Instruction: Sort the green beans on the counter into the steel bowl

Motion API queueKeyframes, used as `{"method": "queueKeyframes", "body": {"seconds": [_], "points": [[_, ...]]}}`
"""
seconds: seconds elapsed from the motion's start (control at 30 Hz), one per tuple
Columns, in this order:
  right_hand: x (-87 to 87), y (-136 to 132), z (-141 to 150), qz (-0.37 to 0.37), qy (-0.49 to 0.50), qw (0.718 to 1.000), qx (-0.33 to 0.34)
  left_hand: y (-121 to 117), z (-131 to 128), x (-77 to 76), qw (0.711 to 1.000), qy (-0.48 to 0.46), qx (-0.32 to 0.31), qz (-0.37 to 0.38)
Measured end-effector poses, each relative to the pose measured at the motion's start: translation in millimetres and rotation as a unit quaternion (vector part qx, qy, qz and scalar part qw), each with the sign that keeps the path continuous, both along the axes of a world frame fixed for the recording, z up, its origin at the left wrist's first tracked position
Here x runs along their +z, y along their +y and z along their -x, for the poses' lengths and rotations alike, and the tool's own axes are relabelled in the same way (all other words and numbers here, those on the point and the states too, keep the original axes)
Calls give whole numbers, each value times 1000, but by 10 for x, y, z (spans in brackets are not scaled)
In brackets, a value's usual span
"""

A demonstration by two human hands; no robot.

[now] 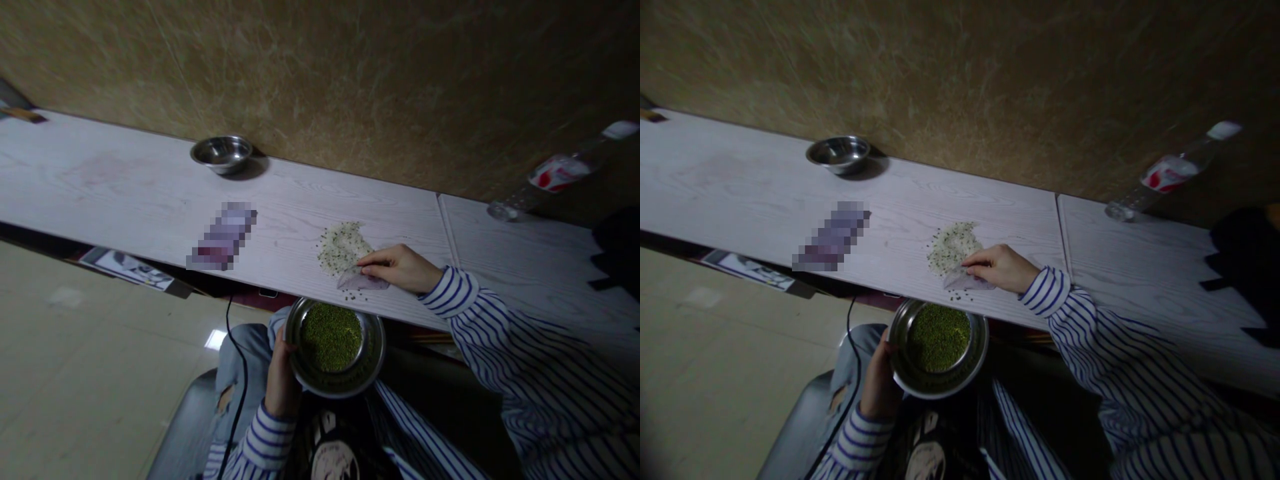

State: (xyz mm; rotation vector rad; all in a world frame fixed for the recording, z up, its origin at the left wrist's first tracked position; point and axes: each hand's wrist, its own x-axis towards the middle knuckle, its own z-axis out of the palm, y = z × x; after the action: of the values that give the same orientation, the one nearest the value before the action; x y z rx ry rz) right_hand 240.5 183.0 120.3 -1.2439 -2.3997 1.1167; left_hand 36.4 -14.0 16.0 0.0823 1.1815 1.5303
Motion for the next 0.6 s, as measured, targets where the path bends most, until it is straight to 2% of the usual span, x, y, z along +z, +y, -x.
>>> {"method": "queueKeyframes", "body": {"seconds": [0.37,0.6], "points": [[19,-332,112,68,31,997,-7,20,-73,36,1000,3,-20,-16],[15,-313,-24,39,78,993,-81,-20,-59,-72,1000,-16,-21,-16]]}}
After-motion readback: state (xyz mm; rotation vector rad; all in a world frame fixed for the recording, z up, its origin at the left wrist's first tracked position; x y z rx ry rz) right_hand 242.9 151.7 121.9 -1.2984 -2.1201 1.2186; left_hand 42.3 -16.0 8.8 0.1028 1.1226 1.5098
